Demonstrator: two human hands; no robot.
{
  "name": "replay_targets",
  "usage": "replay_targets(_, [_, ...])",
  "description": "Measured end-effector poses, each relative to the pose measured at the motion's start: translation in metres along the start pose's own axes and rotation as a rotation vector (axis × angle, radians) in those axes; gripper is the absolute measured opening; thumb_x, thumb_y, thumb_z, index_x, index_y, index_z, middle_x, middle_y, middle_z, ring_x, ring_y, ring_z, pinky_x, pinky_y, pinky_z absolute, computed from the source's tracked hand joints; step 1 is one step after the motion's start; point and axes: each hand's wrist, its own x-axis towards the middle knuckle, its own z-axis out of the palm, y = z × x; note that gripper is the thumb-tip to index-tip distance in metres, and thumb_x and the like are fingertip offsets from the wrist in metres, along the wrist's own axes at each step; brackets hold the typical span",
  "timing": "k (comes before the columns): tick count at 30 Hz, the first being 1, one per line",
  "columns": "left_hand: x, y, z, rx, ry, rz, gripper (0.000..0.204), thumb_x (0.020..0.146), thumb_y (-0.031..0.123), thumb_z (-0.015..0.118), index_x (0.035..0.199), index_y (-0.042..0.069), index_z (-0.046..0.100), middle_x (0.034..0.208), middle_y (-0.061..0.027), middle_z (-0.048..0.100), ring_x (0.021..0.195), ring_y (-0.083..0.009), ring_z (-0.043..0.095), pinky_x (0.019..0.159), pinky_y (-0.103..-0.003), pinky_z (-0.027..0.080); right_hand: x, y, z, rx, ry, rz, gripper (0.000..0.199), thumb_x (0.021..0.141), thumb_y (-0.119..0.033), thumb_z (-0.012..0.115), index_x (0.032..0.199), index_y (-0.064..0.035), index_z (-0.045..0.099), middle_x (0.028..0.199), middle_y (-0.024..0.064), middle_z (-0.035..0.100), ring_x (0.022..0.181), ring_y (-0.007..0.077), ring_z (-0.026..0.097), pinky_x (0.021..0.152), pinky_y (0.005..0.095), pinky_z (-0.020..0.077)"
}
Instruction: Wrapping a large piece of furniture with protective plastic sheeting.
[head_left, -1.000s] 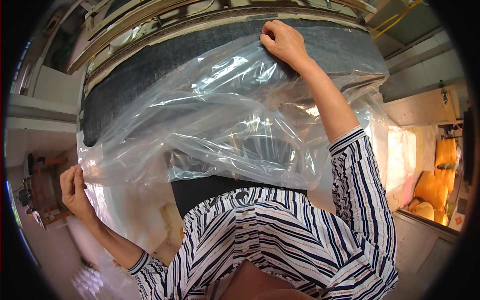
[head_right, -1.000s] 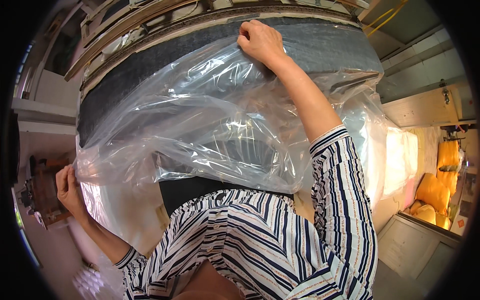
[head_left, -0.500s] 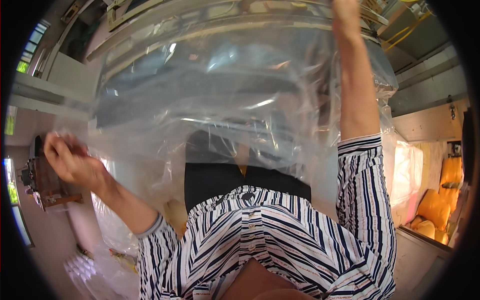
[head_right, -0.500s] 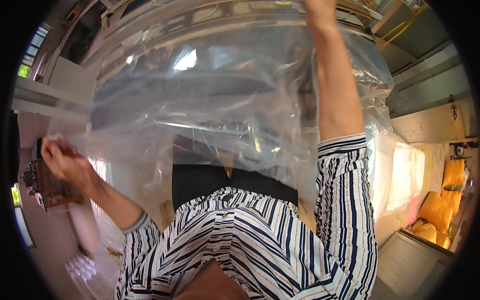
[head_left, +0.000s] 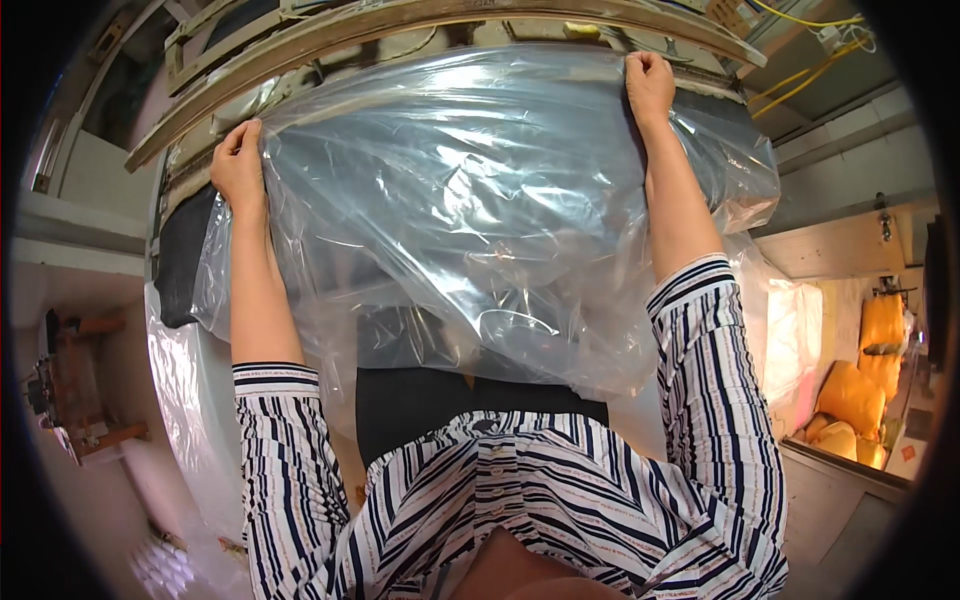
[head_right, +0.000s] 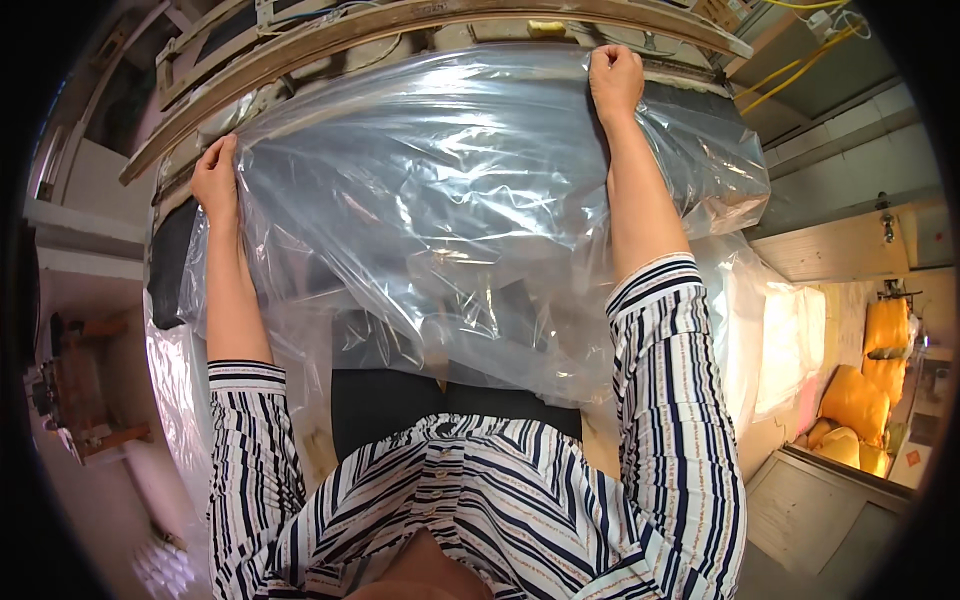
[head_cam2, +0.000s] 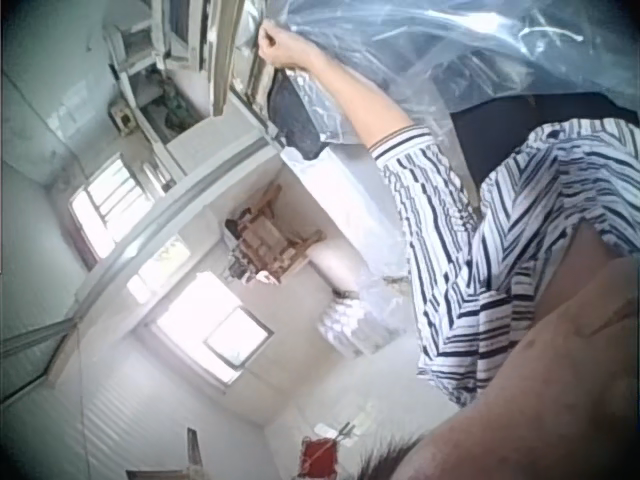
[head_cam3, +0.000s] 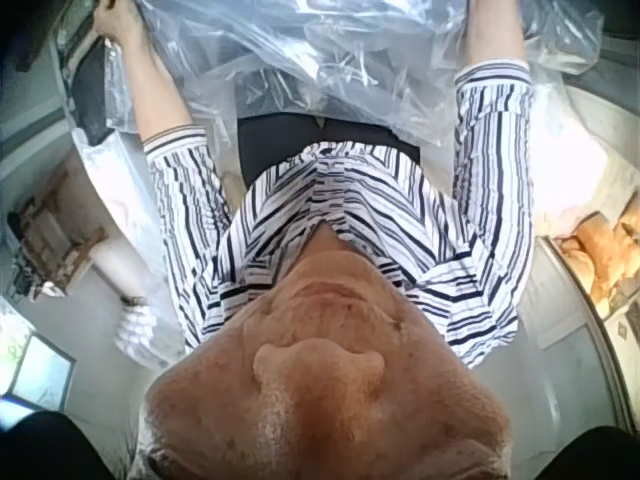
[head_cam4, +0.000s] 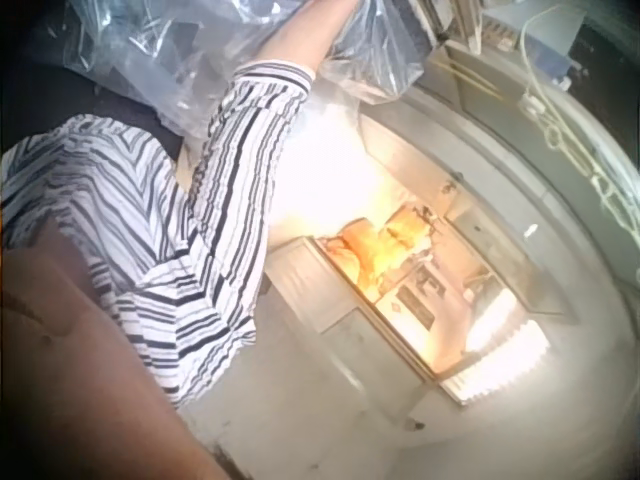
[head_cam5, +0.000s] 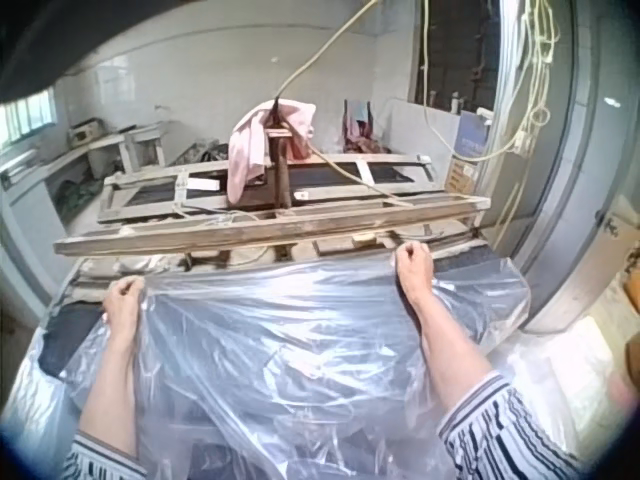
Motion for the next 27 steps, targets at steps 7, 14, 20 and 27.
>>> replay_targets(7, [0.012,0.014,-0.002,0.137,0.035,0.025,0.031,0.069,0.03,0.074,0.078,0.001,0.065,0.075,-0.0085,0.058,0.071,-0.0206,0.054,0.07,-0.032,0.043,0.004,-0.017,-0.014,-0.077,0.03,0.08,0.027,0.073,-0.027,0.061,0.087,-0.0034,0.058,0.093,0.016,0.055,0.089,0.0319,0.054,0.079,0.04,0.0431])
replay_targets(14, [0.027,-0.013,-0.016,-0.148,-0.001,-0.207,0.028,0.072,0.025,0.073,0.074,0.003,0.055,0.073,-0.0052,0.053,0.059,-0.0144,0.051,0.05,-0.026,0.042,0.005,-0.029,-0.021,-0.114,0.068,0.207,0.04,0.069,-0.028,0.062,0.096,-0.0031,0.047,0.107,0.0204,0.044,0.102,0.0373,0.045,0.089,0.0443,0.037])
replay_targets(20, [0.017,0.008,-0.026,-0.422,-0.07,-0.36,0.019,0.078,0.018,0.068,0.081,0.004,0.054,0.073,-0.0025,0.052,0.056,-0.0109,0.05,0.048,-0.024,0.048,0.007,-0.017,-0.028,-0.009,0.105,0.209,0.036,0.072,-0.028,0.061,0.092,-0.002,0.047,0.104,0.0201,0.045,0.101,0.0369,0.045,0.09,0.0418,0.0359])
replay_targets(27, [0.021,0.003,-0.041,-0.379,-0.142,-0.354,0.02,0.082,0.02,0.067,0.085,0.005,0.055,0.076,-0.0014,0.053,0.065,-0.0085,0.05,0.054,-0.022,0.047,0.009,-0.019,-0.025,0.016,0.135,0.258,0.038,0.078,-0.038,0.059,0.089,-0.0025,0.05,0.103,0.0211,0.049,0.1,0.0374,0.047,0.089,0.0443,0.0371])
